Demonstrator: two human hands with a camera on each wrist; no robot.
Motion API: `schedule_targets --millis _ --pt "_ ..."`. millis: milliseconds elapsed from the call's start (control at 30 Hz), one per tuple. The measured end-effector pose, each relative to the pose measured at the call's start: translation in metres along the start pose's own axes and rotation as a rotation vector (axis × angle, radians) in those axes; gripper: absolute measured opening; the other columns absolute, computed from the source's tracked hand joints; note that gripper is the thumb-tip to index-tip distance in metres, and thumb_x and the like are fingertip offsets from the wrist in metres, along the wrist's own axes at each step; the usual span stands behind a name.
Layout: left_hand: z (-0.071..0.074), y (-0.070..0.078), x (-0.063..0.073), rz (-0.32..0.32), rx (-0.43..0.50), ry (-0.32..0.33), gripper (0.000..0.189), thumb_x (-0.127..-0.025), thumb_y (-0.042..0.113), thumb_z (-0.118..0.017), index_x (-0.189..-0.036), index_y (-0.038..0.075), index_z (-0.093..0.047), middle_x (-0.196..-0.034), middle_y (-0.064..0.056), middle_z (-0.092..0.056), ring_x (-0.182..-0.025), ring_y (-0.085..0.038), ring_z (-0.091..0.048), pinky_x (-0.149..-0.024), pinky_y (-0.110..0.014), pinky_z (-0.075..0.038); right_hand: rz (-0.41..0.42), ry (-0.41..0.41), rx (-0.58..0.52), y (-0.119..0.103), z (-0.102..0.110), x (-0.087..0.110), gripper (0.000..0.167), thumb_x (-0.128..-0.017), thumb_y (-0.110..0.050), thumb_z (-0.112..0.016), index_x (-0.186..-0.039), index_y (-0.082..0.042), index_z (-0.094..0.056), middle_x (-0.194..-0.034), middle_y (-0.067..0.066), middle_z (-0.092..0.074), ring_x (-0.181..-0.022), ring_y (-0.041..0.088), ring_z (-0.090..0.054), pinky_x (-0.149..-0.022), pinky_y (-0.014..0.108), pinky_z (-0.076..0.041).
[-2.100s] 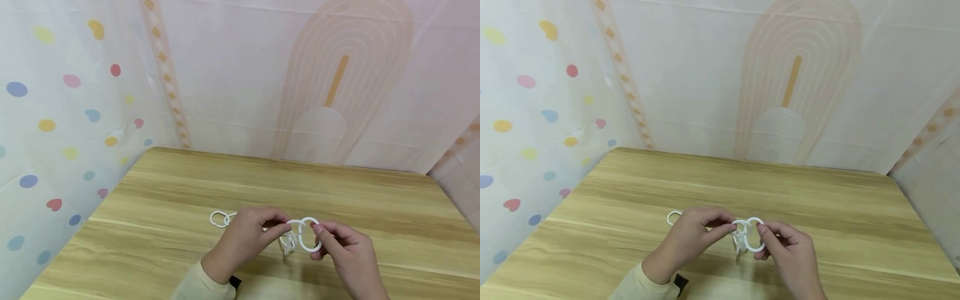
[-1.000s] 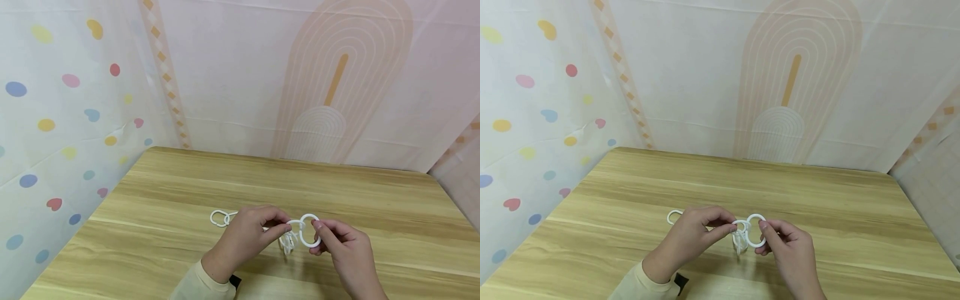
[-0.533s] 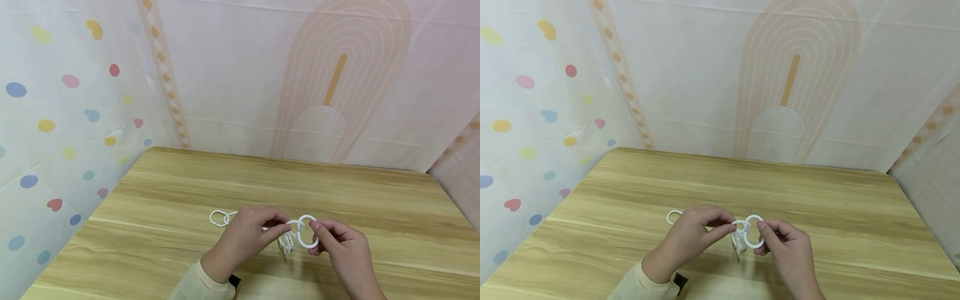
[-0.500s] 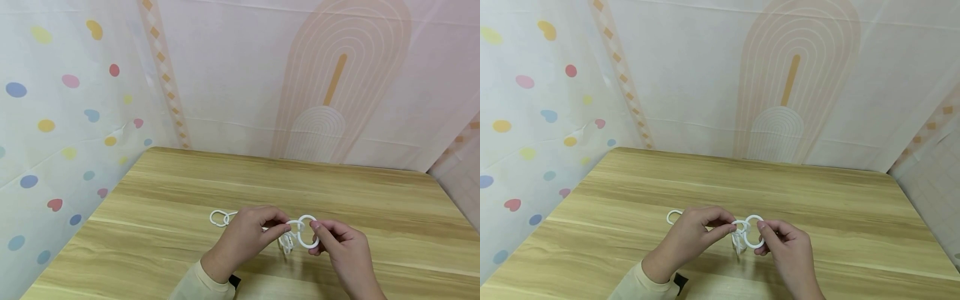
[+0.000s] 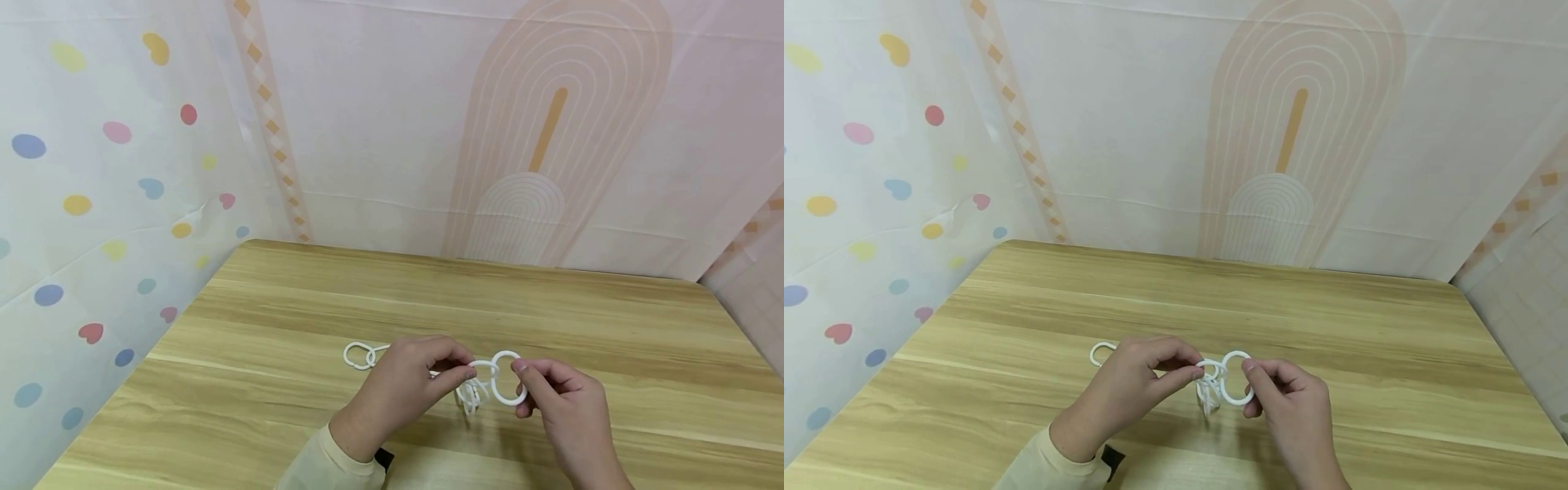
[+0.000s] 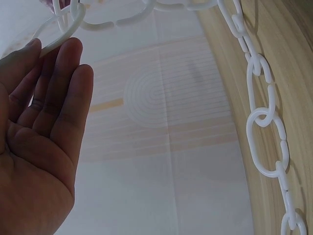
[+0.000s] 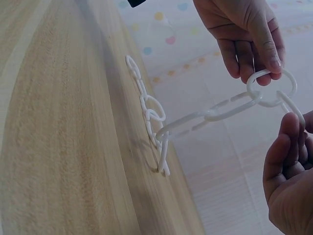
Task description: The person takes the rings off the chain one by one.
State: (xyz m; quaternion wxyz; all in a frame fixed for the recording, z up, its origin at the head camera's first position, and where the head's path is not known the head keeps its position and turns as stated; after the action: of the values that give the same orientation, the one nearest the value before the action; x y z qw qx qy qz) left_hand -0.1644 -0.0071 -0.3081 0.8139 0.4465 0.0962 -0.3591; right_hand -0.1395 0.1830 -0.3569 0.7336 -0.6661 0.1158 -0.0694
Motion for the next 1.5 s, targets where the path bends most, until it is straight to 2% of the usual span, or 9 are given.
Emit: schedule_targets --millis 1500 --pt "0.0012 0.0017 0.0004 -0.002 -0.011 -0.005 0.005 -0.091 0.016 -0.075 -0.092 0.011 -0.073 -0.087 0.005 -0.073 -0.078 0.003 -0.062 -0.076 -0.016 -0.053 0.003 0.036 -0.025 0.0017 0.0024 -0.001 0.023 -0.093 -0.02 -0.074 -0.089 0.002 -0.074 -0.067 0.007 -0.063 -0.053 0.018 -0.061 -0.058 0.025 -0.053"
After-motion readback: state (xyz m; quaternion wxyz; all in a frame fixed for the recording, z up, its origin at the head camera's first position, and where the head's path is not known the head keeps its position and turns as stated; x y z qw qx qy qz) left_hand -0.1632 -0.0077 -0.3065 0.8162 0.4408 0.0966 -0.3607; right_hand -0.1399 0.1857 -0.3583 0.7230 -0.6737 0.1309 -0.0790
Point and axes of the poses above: each hand's wrist, its own x-axis away from the middle knuckle, its own z-axis out of the back of the hand, y = z × x, the point moved 7 cm from there along -x, towards the middle knuckle
